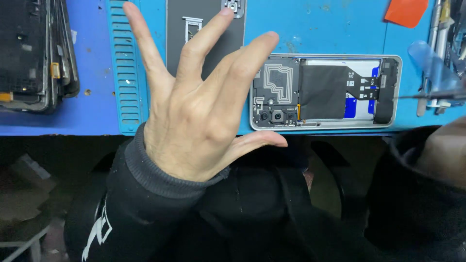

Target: Carefully removing screws and components from a smartphone using a precision screwdriver.

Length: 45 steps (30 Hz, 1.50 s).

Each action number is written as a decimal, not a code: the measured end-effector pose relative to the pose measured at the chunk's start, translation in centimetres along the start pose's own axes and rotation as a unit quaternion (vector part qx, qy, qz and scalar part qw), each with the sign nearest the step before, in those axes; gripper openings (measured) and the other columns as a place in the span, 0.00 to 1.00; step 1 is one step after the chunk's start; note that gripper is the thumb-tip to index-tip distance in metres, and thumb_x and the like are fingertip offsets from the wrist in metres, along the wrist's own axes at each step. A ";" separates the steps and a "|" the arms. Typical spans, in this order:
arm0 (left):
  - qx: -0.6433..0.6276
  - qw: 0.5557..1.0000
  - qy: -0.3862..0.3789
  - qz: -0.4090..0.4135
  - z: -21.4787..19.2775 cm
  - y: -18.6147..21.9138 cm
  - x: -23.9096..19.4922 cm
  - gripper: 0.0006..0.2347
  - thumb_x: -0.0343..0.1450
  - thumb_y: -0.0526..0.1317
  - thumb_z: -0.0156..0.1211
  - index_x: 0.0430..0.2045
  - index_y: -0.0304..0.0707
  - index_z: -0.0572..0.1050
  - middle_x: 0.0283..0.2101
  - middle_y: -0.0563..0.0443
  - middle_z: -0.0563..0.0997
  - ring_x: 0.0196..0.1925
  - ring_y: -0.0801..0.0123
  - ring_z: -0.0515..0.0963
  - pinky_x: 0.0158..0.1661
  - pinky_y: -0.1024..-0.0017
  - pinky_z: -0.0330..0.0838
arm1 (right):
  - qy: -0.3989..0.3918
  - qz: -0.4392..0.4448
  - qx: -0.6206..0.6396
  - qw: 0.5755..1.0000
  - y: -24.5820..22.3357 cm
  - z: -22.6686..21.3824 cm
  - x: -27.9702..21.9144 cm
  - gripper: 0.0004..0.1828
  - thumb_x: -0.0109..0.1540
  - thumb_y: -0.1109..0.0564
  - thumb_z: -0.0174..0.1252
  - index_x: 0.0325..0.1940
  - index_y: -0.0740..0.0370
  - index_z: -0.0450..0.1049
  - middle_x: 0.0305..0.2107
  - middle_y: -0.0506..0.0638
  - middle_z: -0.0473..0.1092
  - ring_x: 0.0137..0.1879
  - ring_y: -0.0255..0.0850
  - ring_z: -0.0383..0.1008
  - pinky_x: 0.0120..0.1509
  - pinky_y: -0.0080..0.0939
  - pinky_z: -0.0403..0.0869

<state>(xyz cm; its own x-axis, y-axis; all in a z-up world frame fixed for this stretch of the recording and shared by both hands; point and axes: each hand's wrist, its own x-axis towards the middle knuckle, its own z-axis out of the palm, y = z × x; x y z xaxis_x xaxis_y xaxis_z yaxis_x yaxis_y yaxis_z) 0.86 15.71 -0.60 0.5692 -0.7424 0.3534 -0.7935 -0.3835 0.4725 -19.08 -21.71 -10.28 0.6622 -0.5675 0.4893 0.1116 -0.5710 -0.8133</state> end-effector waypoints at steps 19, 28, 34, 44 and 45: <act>-0.006 1.000 0.024 0.010 0.2 0.1 -0.5 0.37 0.65 0.55 0.76 0.64 0.28 0.69 0.63 0.43 0.75 0.73 0.43 0.63 0.66 0.15 0.29 | -0.101 -0.052 0.071 0.991 -10.3 10.0 -0.3 0.24 0.79 0.40 0.49 0.61 0.67 0.62 0.35 0.57 0.66 0.40 0.43 0.75 0.50 0.45 0.83; -0.016 1.000 0.011 0.002 -0.2 0.3 -0.1 0.39 0.65 0.58 0.77 0.65 0.30 0.70 0.62 0.42 0.75 0.71 0.43 0.65 0.65 0.15 0.28 | -0.054 -0.122 0.036 0.990 -13.0 13.1 0.9 0.20 0.85 0.48 0.50 0.54 0.72 0.65 0.46 0.67 0.65 0.45 0.47 0.74 0.51 0.47 0.84; -0.036 0.999 0.023 -0.003 0.1 0.2 -0.1 0.39 0.63 0.58 0.77 0.64 0.32 0.70 0.61 0.42 0.76 0.71 0.44 0.65 0.65 0.15 0.28 | -0.084 -0.137 0.048 0.986 -13.2 13.5 1.3 0.17 0.85 0.50 0.50 0.58 0.71 0.62 0.49 0.66 0.66 0.46 0.48 0.75 0.52 0.46 0.84; -0.026 0.999 0.034 0.002 0.4 0.3 -0.1 0.39 0.62 0.58 0.77 0.63 0.33 0.71 0.60 0.42 0.76 0.70 0.44 0.66 0.65 0.16 0.30 | -0.143 -0.170 0.064 0.973 -13.1 13.1 2.0 0.16 0.85 0.54 0.49 0.67 0.68 0.56 0.55 0.65 0.68 0.48 0.48 0.78 0.56 0.44 0.84; -0.021 0.999 0.032 0.000 0.3 0.3 -0.1 0.39 0.62 0.59 0.78 0.63 0.33 0.71 0.60 0.42 0.76 0.70 0.45 0.66 0.66 0.16 0.31 | -0.151 -0.175 0.068 0.971 -13.2 13.1 2.1 0.16 0.85 0.54 0.49 0.69 0.67 0.55 0.56 0.64 0.68 0.48 0.48 0.78 0.56 0.44 0.84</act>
<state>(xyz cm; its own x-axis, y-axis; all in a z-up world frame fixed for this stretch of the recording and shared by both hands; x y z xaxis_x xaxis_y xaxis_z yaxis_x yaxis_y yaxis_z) 0.50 15.47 -0.77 0.5825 -0.7053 0.4040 -0.7848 -0.3588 0.5053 -9.45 -7.65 -2.67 0.7515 -0.1412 0.6445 0.4512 -0.6028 -0.6581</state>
